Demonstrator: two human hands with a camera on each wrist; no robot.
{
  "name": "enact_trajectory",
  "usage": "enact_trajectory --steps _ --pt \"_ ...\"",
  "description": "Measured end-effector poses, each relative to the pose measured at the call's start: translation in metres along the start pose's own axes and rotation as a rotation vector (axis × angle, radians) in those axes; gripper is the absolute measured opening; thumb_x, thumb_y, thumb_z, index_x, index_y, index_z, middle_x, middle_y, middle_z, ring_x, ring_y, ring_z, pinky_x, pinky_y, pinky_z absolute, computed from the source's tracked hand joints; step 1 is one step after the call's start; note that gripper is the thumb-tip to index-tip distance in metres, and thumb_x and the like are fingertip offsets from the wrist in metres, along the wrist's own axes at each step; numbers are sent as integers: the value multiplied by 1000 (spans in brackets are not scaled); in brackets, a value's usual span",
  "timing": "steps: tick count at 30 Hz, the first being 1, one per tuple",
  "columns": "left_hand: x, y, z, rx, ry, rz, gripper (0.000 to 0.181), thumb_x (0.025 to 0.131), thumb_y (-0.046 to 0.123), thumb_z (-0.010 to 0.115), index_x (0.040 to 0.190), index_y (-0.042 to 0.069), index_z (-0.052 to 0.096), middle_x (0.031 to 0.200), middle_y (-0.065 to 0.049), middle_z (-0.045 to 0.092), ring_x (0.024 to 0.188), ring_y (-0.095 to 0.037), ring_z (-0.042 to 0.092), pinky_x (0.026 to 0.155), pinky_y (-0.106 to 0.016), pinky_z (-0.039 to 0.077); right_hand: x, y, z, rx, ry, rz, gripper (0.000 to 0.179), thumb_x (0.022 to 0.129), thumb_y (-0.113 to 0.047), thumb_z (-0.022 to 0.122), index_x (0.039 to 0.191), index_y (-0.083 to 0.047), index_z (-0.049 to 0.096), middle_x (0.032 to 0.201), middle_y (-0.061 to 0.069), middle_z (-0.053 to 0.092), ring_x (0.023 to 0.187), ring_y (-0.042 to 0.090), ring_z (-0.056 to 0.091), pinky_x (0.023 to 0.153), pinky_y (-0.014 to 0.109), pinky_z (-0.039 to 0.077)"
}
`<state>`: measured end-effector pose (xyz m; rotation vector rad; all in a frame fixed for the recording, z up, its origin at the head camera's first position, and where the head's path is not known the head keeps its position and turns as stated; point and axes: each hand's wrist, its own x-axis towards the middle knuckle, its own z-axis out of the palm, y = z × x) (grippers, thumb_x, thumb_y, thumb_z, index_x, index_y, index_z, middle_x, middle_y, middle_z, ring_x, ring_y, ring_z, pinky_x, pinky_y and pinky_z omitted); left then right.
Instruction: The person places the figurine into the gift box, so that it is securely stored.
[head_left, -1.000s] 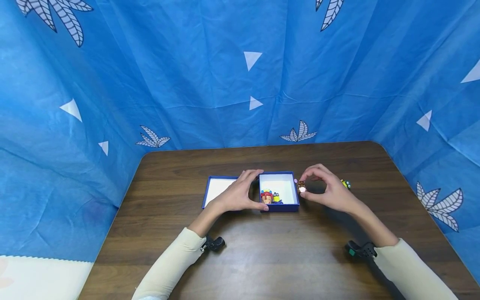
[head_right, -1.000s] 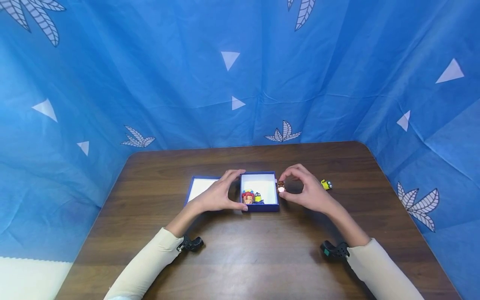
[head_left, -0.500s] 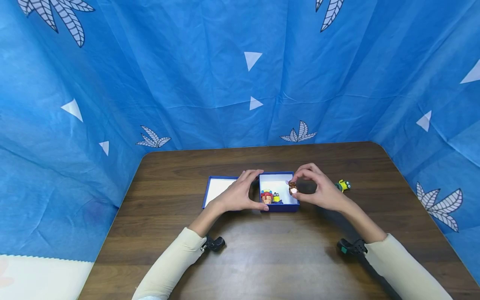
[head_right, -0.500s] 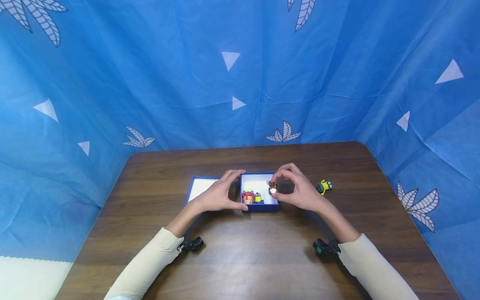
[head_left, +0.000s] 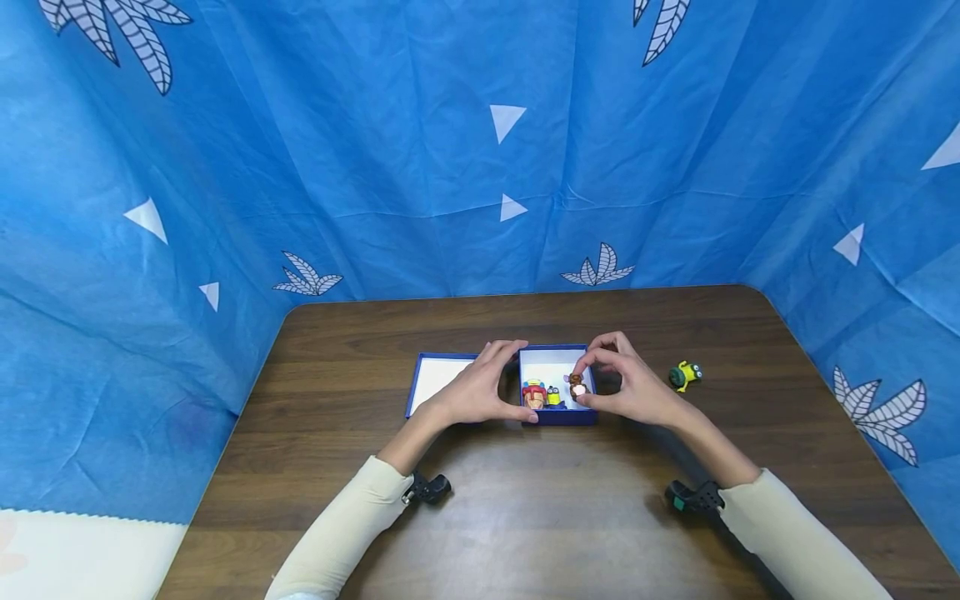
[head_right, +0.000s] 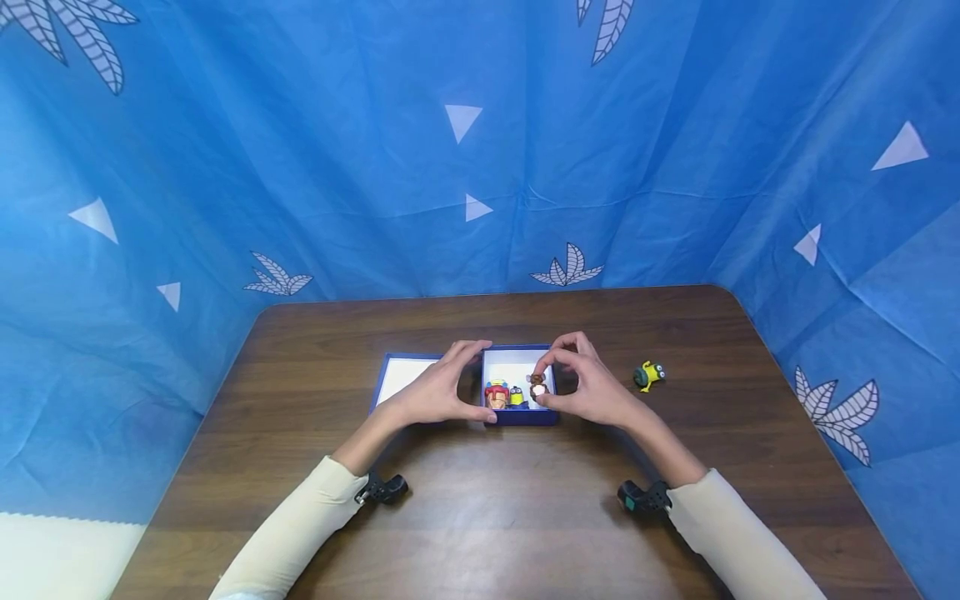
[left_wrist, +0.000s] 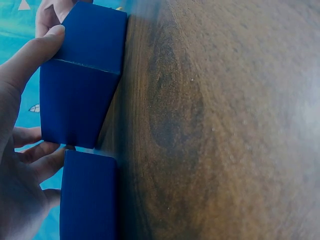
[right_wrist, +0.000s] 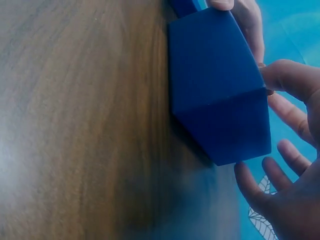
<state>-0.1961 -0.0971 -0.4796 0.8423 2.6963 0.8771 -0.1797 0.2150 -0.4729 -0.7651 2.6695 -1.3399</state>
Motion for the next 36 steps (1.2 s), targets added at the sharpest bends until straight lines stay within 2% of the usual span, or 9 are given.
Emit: enact_trajectory --steps 6,11,15,18,22,28,36 --pt "0 0 0 -1 4 1 125 74 70 90 171 23 27 169 -4 37 151 -26 45 119 -58 49 0 -2 2 30 -22 55 30 88 -20 90 114 -19 74 139 13 40 132 35 42 104 67 57" --pt "-1 -1 0 -9 11 0 124 74 70 90 171 23 27 169 -3 37 151 -26 45 119 -58 50 2 -9 0 64 -65 127 30 89 -19 90 114 -13 73 137 16 38 130 42 46 99 55 63" --pt "-1 -1 0 -15 13 4 124 74 70 90 171 23 27 168 -3 38 149 -26 46 118 -57 51 5 -13 -2 67 -104 196 29 89 -20 89 114 -12 74 129 16 41 124 40 47 94 45 66" --pt "-1 -1 0 -20 10 7 124 74 70 90 171 23 27 168 -4 38 149 -26 47 118 -57 51 7 -15 -3 37 -131 245 28 89 -24 88 113 -16 76 123 14 43 120 35 45 93 40 58" --pt "0 -1 0 -12 10 6 124 74 70 90 171 23 27 169 -4 38 150 -26 46 118 -57 50 12 -18 -2 -31 -145 254 28 87 -27 89 110 -18 77 115 13 46 113 29 44 86 39 41" --pt "0 -2 0 -4 6 5 124 75 70 89 171 23 26 169 -4 37 151 -27 46 118 -58 50 17 -21 2 -137 -151 230 27 85 -25 90 107 -16 78 108 13 47 102 27 44 78 36 38" --pt "1 -2 0 -7 6 2 124 75 70 89 171 24 26 169 -3 37 153 -28 45 119 -59 50 23 -28 1 -245 -199 254 25 84 -24 92 104 -15 78 109 13 50 102 27 48 77 35 40"
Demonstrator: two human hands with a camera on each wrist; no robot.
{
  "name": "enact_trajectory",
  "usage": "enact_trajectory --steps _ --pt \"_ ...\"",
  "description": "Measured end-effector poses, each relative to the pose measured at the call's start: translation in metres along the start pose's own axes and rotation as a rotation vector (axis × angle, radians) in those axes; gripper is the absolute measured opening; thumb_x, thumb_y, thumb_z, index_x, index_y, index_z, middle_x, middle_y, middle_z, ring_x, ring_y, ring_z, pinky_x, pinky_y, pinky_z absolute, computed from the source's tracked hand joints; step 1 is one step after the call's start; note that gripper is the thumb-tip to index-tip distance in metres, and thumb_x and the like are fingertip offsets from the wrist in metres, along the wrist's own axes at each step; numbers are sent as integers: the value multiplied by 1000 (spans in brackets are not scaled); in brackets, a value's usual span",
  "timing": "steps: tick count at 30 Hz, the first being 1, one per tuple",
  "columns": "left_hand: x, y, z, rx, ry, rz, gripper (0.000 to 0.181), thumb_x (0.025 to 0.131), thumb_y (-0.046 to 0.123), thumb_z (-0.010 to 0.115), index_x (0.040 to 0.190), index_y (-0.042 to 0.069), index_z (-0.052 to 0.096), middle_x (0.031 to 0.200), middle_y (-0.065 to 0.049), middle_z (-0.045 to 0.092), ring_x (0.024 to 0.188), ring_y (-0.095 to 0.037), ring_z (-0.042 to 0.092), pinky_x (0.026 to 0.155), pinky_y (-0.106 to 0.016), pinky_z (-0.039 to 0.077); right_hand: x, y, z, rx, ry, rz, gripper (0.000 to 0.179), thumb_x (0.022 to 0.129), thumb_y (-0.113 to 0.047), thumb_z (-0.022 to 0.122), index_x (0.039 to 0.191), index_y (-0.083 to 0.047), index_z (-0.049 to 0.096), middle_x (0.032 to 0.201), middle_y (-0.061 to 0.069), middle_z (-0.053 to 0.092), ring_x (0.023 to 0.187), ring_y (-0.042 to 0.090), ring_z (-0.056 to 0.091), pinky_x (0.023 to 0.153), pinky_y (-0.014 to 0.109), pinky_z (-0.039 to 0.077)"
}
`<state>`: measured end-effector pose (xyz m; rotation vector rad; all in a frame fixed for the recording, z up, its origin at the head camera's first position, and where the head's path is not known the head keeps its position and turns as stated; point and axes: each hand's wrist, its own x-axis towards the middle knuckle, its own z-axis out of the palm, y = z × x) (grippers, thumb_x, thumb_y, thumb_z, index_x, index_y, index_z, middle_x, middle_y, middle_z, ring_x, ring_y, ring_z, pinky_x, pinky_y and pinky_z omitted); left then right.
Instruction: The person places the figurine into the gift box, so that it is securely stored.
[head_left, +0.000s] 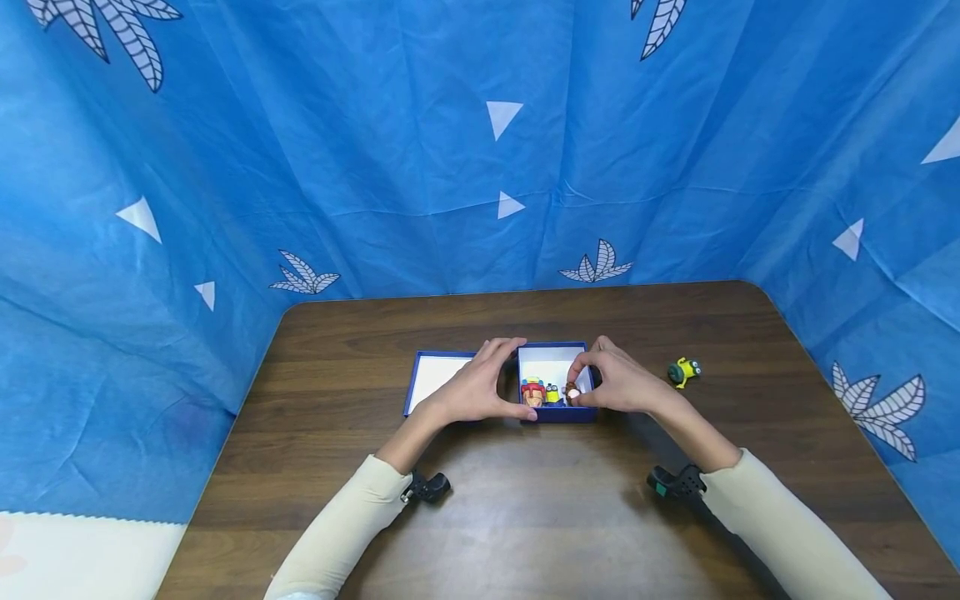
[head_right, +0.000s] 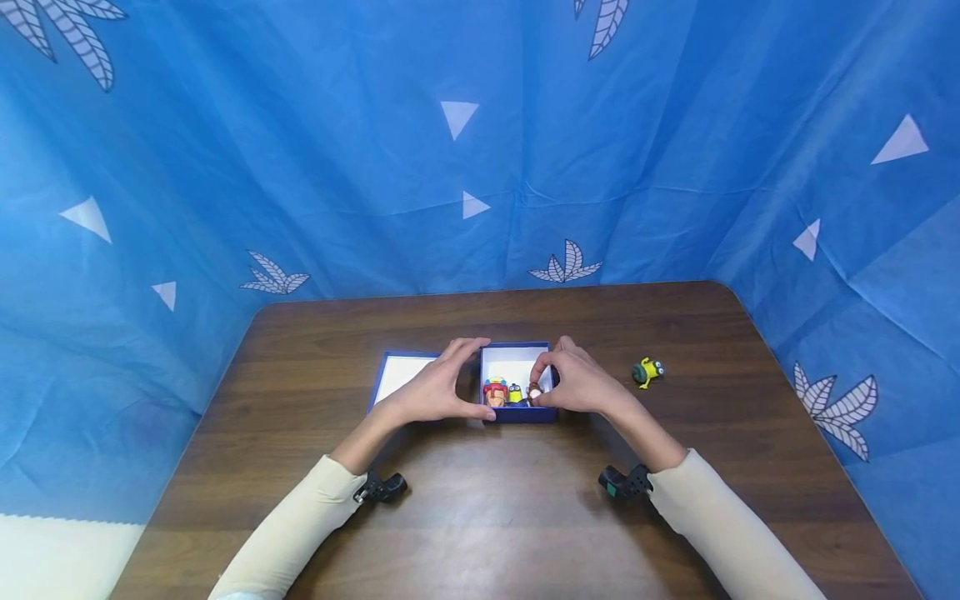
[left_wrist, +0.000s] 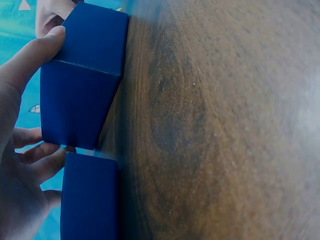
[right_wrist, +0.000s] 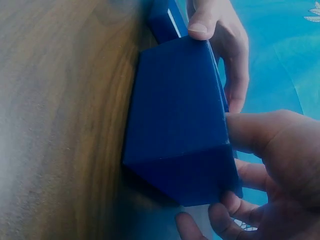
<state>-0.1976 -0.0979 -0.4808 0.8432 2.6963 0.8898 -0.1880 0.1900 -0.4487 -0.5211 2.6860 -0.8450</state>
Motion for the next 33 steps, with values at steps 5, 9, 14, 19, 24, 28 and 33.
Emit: enact_trajectory --steps 5,9,14,19,24,28,33 --pt "0 1 1 6 -4 1 124 75 70 89 171 24 25 170 -3 37 156 -29 42 120 -60 49 0 -2 -2 -37 -17 20 22 84 -25 92 101 -18 79 110 12 50 103 27 49 80 36 41" --pt "1 2 0 2 -4 -3 124 75 71 89 171 24 25 170 -3 37 159 -31 39 121 -61 47 -1 -2 -3 -46 -22 22 21 85 -27 92 101 -19 79 109 12 51 103 27 50 80 37 41" --pt "1 2 0 -1 1 -1 124 75 70 89 171 24 26 169 -4 38 160 -32 37 121 -62 46 -2 0 -4 -44 -15 1 22 86 -29 91 102 -19 80 108 11 52 102 26 49 78 36 39" --pt "1 2 0 5 -2 2 124 75 70 89 171 23 26 168 -4 38 156 -30 41 120 -61 48 -7 3 -7 -9 -16 -33 24 90 -33 87 109 -20 80 109 10 52 99 25 50 77 34 42" --pt "1 2 -1 1 -2 -1 124 75 71 89 171 23 27 169 -3 37 153 -28 43 119 -60 49 -17 10 -14 58 18 -69 27 96 -32 82 119 -18 78 115 13 56 99 25 56 80 33 49" --pt "1 2 0 3 -3 -5 124 75 71 89 171 23 26 169 -3 37 152 -26 44 119 -59 49 -26 18 -19 97 94 -88 29 99 -31 80 123 -16 77 122 15 61 100 24 64 85 31 55" --pt "0 2 0 10 -2 -4 123 75 70 89 171 24 26 169 -4 37 153 -26 44 120 -58 48 -38 31 -22 143 182 -105 35 102 -30 77 134 -16 72 130 16 65 99 20 68 83 27 58"
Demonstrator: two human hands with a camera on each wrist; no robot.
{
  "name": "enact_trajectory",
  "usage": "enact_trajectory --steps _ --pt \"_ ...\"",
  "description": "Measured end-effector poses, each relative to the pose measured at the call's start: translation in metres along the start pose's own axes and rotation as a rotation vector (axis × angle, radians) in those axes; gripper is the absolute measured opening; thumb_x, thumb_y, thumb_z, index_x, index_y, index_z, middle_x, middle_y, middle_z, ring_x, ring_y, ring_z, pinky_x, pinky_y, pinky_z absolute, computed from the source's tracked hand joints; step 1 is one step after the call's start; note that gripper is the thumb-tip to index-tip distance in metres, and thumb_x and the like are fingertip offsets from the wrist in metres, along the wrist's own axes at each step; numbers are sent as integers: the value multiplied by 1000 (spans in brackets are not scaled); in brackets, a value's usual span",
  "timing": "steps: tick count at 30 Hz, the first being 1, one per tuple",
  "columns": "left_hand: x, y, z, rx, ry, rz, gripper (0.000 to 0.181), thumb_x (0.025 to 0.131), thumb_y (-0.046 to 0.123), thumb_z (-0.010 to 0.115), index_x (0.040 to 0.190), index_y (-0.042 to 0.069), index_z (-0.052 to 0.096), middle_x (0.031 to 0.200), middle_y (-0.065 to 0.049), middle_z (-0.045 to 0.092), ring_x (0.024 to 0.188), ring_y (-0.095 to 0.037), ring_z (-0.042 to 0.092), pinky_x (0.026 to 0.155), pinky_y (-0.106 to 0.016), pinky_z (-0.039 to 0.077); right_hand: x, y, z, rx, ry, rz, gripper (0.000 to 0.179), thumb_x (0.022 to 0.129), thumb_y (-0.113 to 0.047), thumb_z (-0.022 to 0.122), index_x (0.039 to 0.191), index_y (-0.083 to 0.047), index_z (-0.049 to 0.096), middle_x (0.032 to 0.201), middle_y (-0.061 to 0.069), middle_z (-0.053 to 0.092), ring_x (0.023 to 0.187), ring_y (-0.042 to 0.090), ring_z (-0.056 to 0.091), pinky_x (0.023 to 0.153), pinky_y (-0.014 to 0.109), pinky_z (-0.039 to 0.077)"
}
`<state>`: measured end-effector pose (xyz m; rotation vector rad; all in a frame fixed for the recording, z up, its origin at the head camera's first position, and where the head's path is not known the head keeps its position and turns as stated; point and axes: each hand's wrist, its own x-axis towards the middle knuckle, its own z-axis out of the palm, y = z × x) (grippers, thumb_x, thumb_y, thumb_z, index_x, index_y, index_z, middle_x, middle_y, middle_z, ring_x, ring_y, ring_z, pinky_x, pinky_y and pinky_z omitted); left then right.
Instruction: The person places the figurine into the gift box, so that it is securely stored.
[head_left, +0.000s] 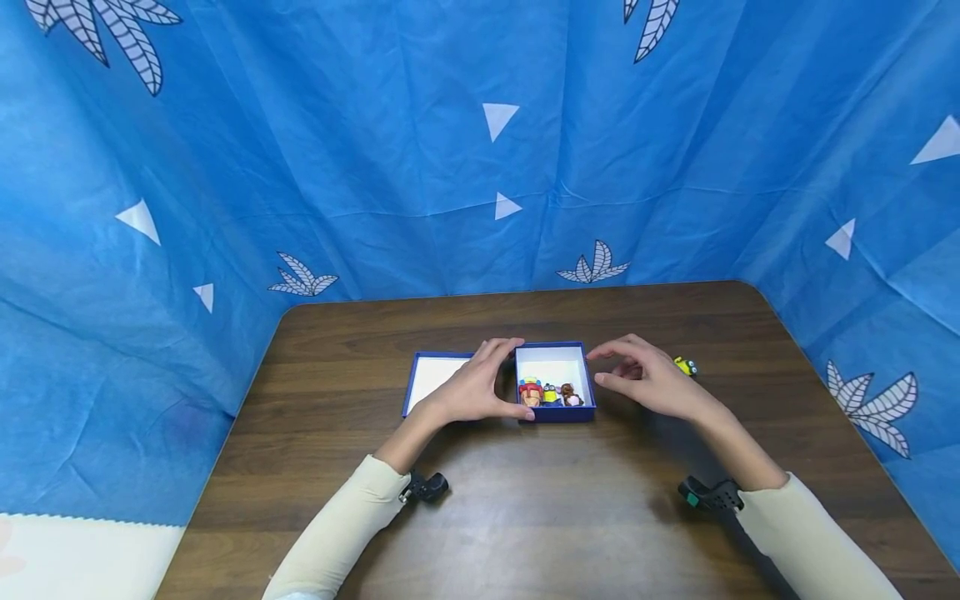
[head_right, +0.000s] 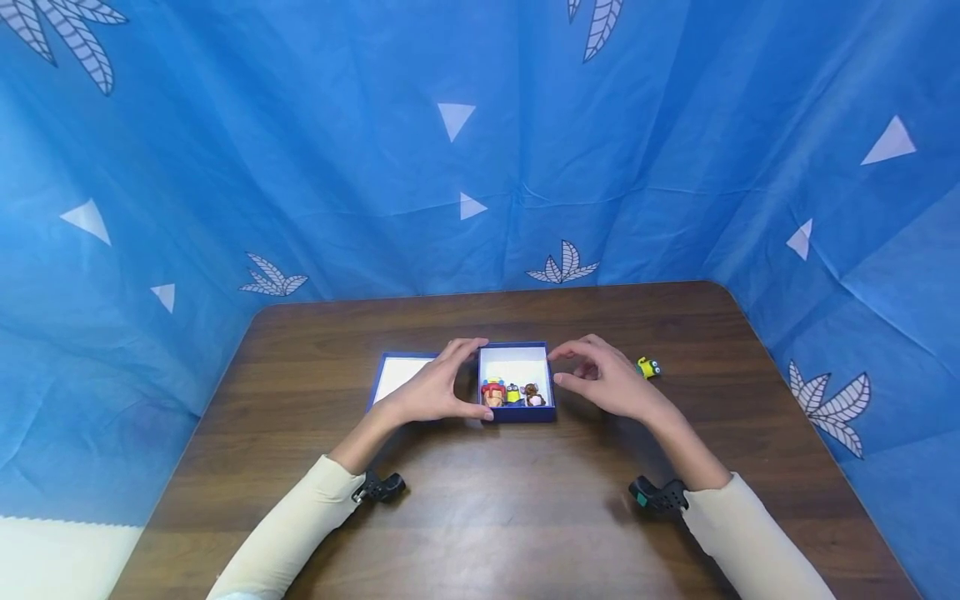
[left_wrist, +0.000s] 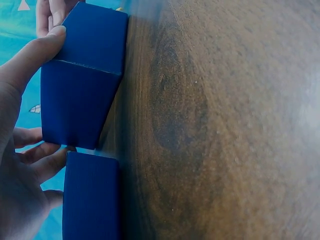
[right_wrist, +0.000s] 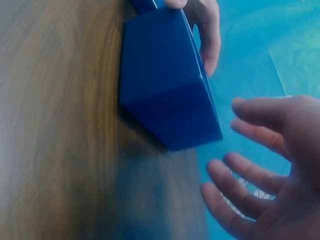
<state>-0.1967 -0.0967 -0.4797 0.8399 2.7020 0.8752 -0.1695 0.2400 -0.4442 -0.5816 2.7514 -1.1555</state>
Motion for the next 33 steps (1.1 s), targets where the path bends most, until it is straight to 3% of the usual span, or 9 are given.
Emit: enact_trajectory --steps 4,10,15,21,24,28,33 --pt "-1 0 1 -1 -3 1 124 75 71 89 171 23 26 169 -5 37 154 -28 44 120 -59 49 -11 10 0 2 59 -8 39 103 -29 75 140 -15 67 133 16 66 100 19 68 86 28 59" --pt "-1 0 0 0 -7 -6 124 75 71 88 171 24 26 170 -4 36 159 -31 39 121 -61 46 -27 27 -2 -42 190 50 47 103 -30 76 144 -12 63 137 16 67 108 25 66 89 26 57" --pt "-1 0 -1 -7 -6 -13 123 75 71 89 171 28 25 170 -3 37 160 -32 37 122 -62 45 -41 41 -9 -61 284 90 49 101 -30 78 144 -12 63 135 16 66 107 28 63 82 19 51" --pt "-1 0 -1 -14 1 -9 124 75 70 89 171 24 26 169 -4 37 154 -29 44 120 -60 48 -55 59 -19 -75 336 154 57 100 -31 79 145 -4 59 134 23 60 104 32 58 75 12 43" --pt "-1 0 -1 -7 3 -12 123 75 71 89 171 26 25 169 -3 38 152 -27 46 120 -59 48 -60 66 -21 -92 341 213 64 99 -34 79 148 -1 55 138 27 56 111 37 58 79 21 43" --pt "-1 0 -1 -8 2 -18 123 75 70 89 171 29 25 168 -3 39 152 -26 45 121 -59 48 -59 73 -22 -95 334 307 76 99 -41 78 152 4 48 142 32 51 116 43 56 86 42 47" --pt "0 0 0 -7 0 -8 124 75 70 89 171 25 26 168 -3 38 153 -27 45 120 -59 48 -54 79 -20 -139 306 404 87 97 -51 78 147 13 45 133 34 51 113 46 51 91 61 45"
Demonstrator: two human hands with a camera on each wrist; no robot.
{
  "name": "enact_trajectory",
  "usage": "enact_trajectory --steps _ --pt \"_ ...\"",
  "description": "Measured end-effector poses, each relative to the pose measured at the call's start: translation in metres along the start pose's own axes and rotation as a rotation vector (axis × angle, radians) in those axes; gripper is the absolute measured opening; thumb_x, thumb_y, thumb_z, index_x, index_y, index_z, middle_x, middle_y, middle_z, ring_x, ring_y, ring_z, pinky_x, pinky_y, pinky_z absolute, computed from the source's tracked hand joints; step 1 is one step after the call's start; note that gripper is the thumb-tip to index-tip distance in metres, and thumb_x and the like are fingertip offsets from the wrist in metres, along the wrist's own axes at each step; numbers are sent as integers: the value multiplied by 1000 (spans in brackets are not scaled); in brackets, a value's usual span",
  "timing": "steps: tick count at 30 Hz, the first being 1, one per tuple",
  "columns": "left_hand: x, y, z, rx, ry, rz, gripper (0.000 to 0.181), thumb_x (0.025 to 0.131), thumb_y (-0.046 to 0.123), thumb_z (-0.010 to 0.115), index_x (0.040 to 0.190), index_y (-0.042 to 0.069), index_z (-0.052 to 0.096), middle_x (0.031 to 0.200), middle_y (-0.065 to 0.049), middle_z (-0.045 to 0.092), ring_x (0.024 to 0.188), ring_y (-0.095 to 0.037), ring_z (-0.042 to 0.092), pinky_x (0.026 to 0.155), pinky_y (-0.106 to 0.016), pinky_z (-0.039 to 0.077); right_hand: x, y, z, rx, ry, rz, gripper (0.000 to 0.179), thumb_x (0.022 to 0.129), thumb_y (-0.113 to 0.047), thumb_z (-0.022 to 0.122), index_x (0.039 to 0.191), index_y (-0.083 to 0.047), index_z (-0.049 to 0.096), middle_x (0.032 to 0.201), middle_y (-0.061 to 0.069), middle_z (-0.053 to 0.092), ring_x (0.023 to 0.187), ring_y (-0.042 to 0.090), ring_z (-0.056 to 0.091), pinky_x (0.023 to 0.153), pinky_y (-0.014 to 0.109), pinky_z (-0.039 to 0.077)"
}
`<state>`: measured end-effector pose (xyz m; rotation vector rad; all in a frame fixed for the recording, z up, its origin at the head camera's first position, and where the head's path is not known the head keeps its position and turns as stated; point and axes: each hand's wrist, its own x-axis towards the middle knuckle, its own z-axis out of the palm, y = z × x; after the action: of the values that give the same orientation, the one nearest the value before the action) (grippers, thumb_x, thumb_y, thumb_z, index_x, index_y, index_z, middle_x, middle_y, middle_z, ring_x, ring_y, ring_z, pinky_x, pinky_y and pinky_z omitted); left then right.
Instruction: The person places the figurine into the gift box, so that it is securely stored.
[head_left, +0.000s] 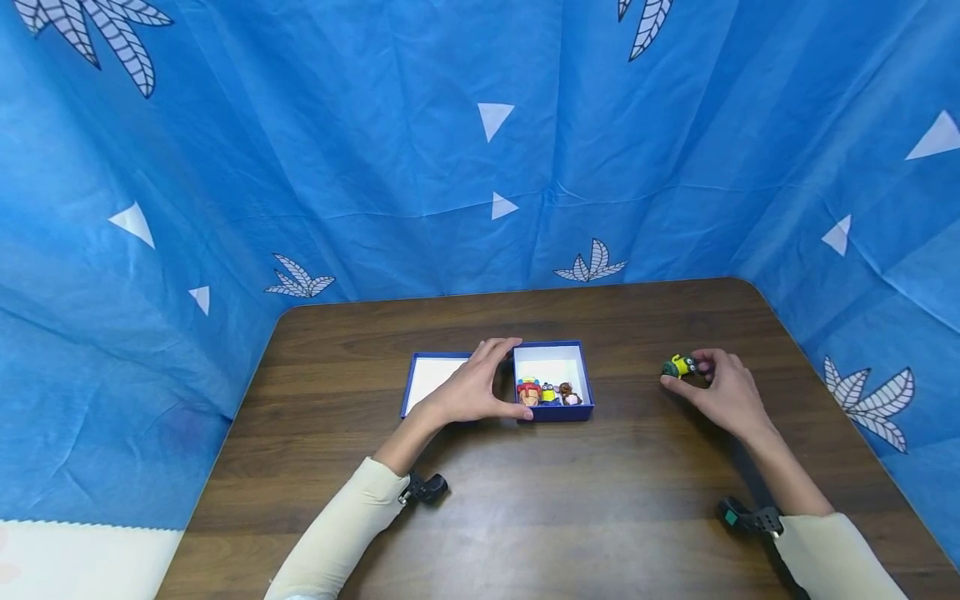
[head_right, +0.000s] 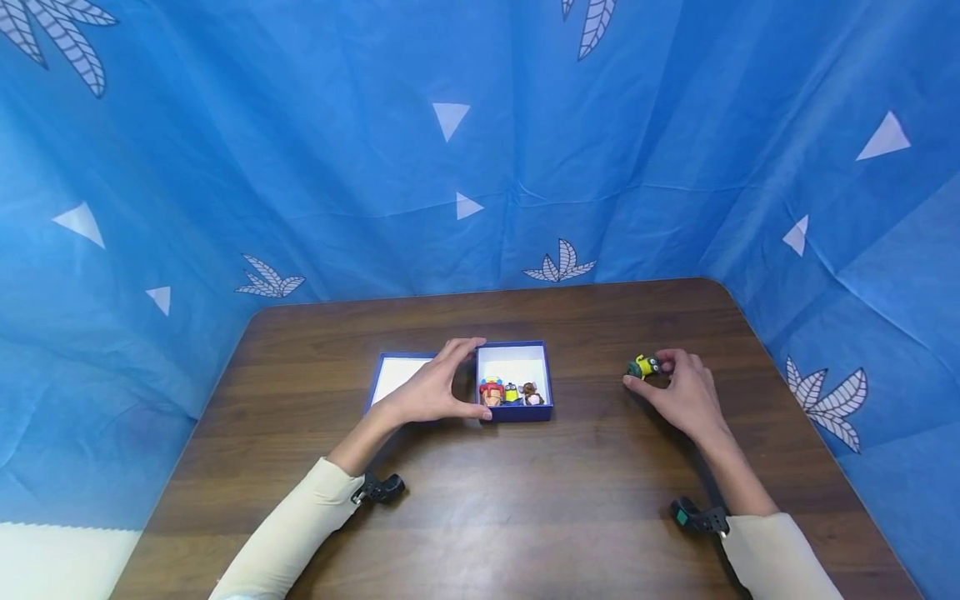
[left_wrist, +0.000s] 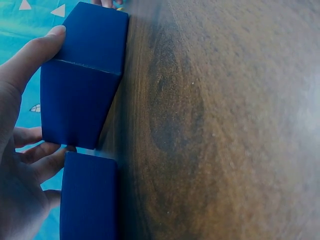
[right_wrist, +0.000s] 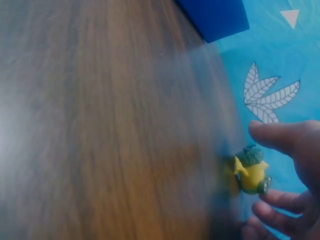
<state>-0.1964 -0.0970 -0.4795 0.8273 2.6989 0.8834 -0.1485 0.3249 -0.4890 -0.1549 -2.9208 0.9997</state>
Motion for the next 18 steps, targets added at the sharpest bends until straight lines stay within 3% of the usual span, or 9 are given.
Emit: enact_trajectory --steps 5,12,18 --pt "0 -1 1 0 -6 -5 124 75 71 88 171 25 25 169 -3 38 159 -30 39 122 -62 45 5 -2 6 -38 19 52 84 95 -54 78 138 12 50 124 31 53 109 45 52 90 61 43" --pt "0 0 0 -3 -16 -13 123 76 71 88 172 29 24 169 -2 37 164 -33 32 123 -63 43 10 -4 7 -62 34 62 66 97 -47 77 128 8 55 116 27 57 100 41 57 75 44 41" --pt "0 0 0 2 -15 -10 123 75 71 88 171 29 24 171 -2 36 165 -34 29 125 -62 42 10 -5 7 -55 28 66 65 96 -45 77 130 7 57 120 30 61 105 44 60 79 52 44"
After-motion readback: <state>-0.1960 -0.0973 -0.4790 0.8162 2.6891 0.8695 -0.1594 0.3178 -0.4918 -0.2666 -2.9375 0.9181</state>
